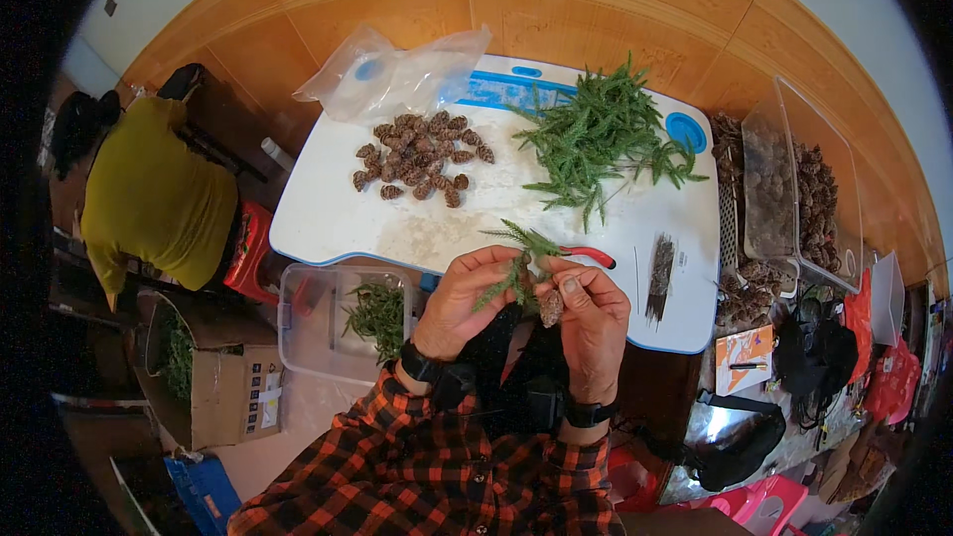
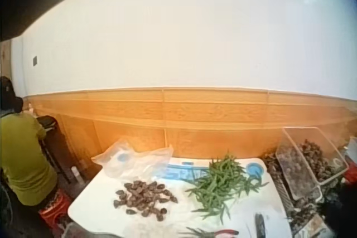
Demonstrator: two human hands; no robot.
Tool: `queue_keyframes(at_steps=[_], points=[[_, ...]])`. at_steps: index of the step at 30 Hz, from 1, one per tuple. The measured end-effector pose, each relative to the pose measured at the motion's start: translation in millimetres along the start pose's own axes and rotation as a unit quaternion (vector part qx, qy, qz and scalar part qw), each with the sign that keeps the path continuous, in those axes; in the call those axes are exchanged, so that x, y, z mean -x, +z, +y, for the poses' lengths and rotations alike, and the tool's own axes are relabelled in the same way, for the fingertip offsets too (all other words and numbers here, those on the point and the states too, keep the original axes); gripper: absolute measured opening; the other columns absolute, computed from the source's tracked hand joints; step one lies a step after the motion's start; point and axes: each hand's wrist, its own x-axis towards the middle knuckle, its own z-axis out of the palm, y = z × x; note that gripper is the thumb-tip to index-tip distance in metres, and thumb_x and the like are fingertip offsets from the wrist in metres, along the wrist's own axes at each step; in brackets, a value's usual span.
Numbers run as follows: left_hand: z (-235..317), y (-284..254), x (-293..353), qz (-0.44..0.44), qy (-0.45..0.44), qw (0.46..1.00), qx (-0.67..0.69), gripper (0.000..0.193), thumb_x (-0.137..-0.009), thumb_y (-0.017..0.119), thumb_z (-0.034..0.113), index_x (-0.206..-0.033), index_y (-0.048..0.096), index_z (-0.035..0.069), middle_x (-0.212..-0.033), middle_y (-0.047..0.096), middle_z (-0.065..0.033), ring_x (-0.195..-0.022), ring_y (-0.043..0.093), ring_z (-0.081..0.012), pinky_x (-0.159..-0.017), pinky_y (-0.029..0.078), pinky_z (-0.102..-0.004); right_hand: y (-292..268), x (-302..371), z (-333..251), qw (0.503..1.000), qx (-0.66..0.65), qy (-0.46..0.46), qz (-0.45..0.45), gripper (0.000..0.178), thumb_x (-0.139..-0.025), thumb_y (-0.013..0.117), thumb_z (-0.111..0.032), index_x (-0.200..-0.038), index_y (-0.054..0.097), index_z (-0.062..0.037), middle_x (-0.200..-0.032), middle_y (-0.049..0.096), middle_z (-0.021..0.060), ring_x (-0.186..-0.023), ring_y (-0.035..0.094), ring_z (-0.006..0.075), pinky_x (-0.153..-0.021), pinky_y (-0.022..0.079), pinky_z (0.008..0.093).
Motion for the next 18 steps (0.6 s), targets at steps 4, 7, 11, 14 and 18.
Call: queue_keyframes(at_steps=[4,7,11,14,18], points=[[-4,-5,1,-0.043,-0.001,0.986,0.162,0.028,-0.097,0.054,0.009,-0.121,0.058,-0.003,-0.108,0.066,-0.014,-0.098,0.063,-0.0256,-0.086,0.051,-0.037,-4,3,-5,0.998,0.055,-0.031,0.006,0.013,-0.094,0.06,-0.009,-0.092,0.065,0.0034,-0.111,0.066,0.0205,-0.085,0.065,0.0182,-0.078,0.053,0.0328],[-3,-5,3,-0.083,0.002,0.966,0.244,0.028,-0.096,0.054,0.008,-0.121,0.058,-0.002,-0.114,0.065,-0.016,-0.103,0.065,-0.0295,-0.093,0.048,-0.0434,-9,5,-7,0.998,0.042,-0.049,0.024,0.014,-0.094,0.061,-0.009,-0.093,0.065,0.0042,-0.113,0.066,0.022,-0.086,0.065,0.0181,-0.081,0.053,0.0327],[-3,-6,3,-0.102,-0.009,0.957,0.272,0.027,-0.096,0.054,0.009,-0.12,0.058,-0.002,-0.114,0.065,-0.0165,-0.106,0.063,-0.0322,-0.097,0.046,-0.0449,-6,6,-7,0.996,0.067,-0.05,0.021,0.014,-0.094,0.06,-0.009,-0.093,0.065,0.0041,-0.111,0.066,0.0218,-0.085,0.065,0.0181,-0.082,0.051,0.032],[-2,-6,4,-0.129,0.002,0.959,0.254,0.027,-0.096,0.054,0.01,-0.12,0.058,-0.002,-0.114,0.065,-0.0155,-0.107,0.063,-0.03,-0.097,0.046,-0.0421,0,8,-7,0.994,0.09,-0.053,0.02,0.013,-0.094,0.06,-0.008,-0.091,0.064,0.0037,-0.11,0.066,0.0213,-0.085,0.064,0.0182,-0.083,0.051,0.0317],[-4,-7,5,-0.096,0.025,0.977,0.187,0.029,-0.097,0.052,0.01,-0.122,0.058,-0.002,-0.114,0.065,-0.014,-0.107,0.063,-0.0251,-0.096,0.046,-0.0372,1,7,-6,0.992,0.114,-0.055,0.025,0.011,-0.093,0.06,-0.007,-0.089,0.063,0.0031,-0.109,0.067,0.0204,-0.085,0.064,0.018,-0.083,0.05,0.0312]])
